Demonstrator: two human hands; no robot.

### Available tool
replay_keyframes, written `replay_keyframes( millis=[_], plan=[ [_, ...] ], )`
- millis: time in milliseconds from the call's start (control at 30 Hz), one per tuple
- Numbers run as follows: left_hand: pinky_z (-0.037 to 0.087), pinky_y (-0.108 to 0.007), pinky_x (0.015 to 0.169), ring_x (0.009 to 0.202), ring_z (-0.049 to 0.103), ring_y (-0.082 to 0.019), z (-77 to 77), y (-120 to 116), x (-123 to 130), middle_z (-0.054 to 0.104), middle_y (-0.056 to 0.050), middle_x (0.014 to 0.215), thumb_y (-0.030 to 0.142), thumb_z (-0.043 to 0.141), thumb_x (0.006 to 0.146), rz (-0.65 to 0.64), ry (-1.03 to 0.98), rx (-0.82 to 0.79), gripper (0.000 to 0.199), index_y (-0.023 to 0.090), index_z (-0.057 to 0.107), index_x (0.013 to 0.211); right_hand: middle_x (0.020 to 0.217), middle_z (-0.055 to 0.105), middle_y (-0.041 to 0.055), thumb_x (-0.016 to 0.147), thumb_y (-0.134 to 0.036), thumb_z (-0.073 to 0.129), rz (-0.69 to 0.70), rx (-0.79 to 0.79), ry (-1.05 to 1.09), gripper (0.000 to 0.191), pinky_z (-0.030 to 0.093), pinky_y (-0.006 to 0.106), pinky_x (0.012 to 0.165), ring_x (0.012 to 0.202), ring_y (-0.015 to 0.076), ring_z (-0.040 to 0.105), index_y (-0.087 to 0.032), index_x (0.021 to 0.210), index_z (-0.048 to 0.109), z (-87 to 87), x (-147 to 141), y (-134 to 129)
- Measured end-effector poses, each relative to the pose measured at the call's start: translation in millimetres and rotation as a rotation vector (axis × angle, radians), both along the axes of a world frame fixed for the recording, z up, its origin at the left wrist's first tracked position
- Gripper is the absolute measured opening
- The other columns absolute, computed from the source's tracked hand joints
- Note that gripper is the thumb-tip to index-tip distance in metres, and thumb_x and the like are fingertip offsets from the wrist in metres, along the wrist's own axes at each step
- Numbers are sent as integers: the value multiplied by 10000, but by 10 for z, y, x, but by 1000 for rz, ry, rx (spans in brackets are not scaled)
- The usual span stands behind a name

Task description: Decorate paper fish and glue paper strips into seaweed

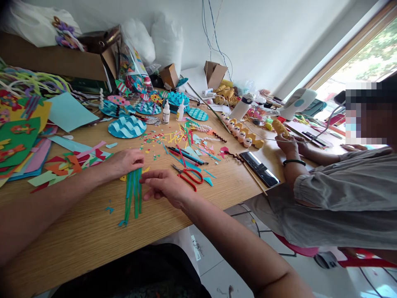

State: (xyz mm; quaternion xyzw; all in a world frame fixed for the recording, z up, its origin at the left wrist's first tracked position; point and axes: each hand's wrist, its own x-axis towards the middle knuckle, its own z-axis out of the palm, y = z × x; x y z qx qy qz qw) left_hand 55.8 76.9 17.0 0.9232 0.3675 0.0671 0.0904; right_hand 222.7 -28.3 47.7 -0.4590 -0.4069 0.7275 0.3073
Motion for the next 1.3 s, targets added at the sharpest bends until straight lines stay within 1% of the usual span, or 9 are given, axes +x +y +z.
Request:
replay_keyframes(
  millis=[100, 233, 433, 567, 633, 733, 833, 1033, 1300],
  plan=[
    [358, -249, 602, 721, 523, -159, -7, 12, -5, 556, -17, 761, 229, 453, 772, -2, 0, -4, 140, 187, 573, 711, 1072, 623, 108, 759, -114, 510, -19, 60, -24, 200, 291, 133, 352, 491, 45, 589, -124, 928, 615, 13, -8, 128],
    [357, -255, 595, 718, 527, -165, -15, 1, -6, 562, -22, 755, 240, 443, 783, 8, -7, -14, 159, 184, 570, 703, 999, 649, 102, 769, -102, 503, 19, 50, -61, 204, 302, 131, 345, 480, 56, 592, -122, 930, 627, -44, -42, 268],
    [377, -254, 638, 747, 539, -163, 57, -15, -56, 576, -26, 786, 210, 428, 793, 7, -52, -29, 171, 176, 586, 737, 979, 657, 92, 777, -89, 494, 32, 48, -78, 208, 294, 127, 334, 480, 57, 595, -121, 937, 624, -88, -54, 271],
    [393, -261, 651, 732, 540, -161, 207, -229, -162, 589, -17, 771, 209, 400, 814, 73, -189, 26, 187, 179, 583, 791, 981, 657, 100, 774, -95, 499, 25, 30, -83, 210, 309, 132, 341, 485, 63, 597, -114, 952, 610, -75, -49, 273],
    [407, -265, 651, 727, 540, -163, 240, -418, -212, 587, -19, 751, 213, 372, 838, -5, -170, 11, 219, 182, 586, 808, 978, 657, 101, 771, -90, 494, 22, 16, -81, 212, 314, 135, 342, 479, 63, 594, -109, 948, 608, -75, -47, 285],
    [426, -295, 768, 873, 537, -186, 181, -685, -256, 606, -53, 898, 159, 348, 840, -155, -107, 45, 253, 182, 597, 880, 967, 658, 99, 768, -81, 483, 13, 3, -68, 202, 310, 132, 338, 459, 57, 586, -104, 930, 603, -84, -41, 301],
    [428, -306, 826, 964, 519, -190, 51, -834, -263, 596, -60, 1006, 119, 322, 842, -212, -92, 117, 303, 184, 590, 967, 970, 655, 98, 772, -86, 483, 9, 1, -61, 187, 308, 128, 336, 452, 53, 582, -106, 921, 594, -87, -36, 301],
    [455, -326, 805, 985, 533, -186, -123, -884, -269, 604, -57, 1076, 119, 281, 879, -231, -54, 245, 350, 164, 546, 1104, 1003, 647, 117, 783, -80, 464, 0, -10, -90, 183, 304, 134, 338, 438, 47, 568, -99, 921, 583, -29, -54, 296],
    [466, -333, 785, 999, 539, -202, -174, -910, -299, 609, -77, 1103, 94, 244, 884, -251, -41, 371, 378, 127, 565, 1082, 996, 654, 105, 785, -80, 462, -20, 26, -100, 163, 283, 131, 333, 438, 37, 564, -102, 892, 582, -20, -65, 462]
  ],
)
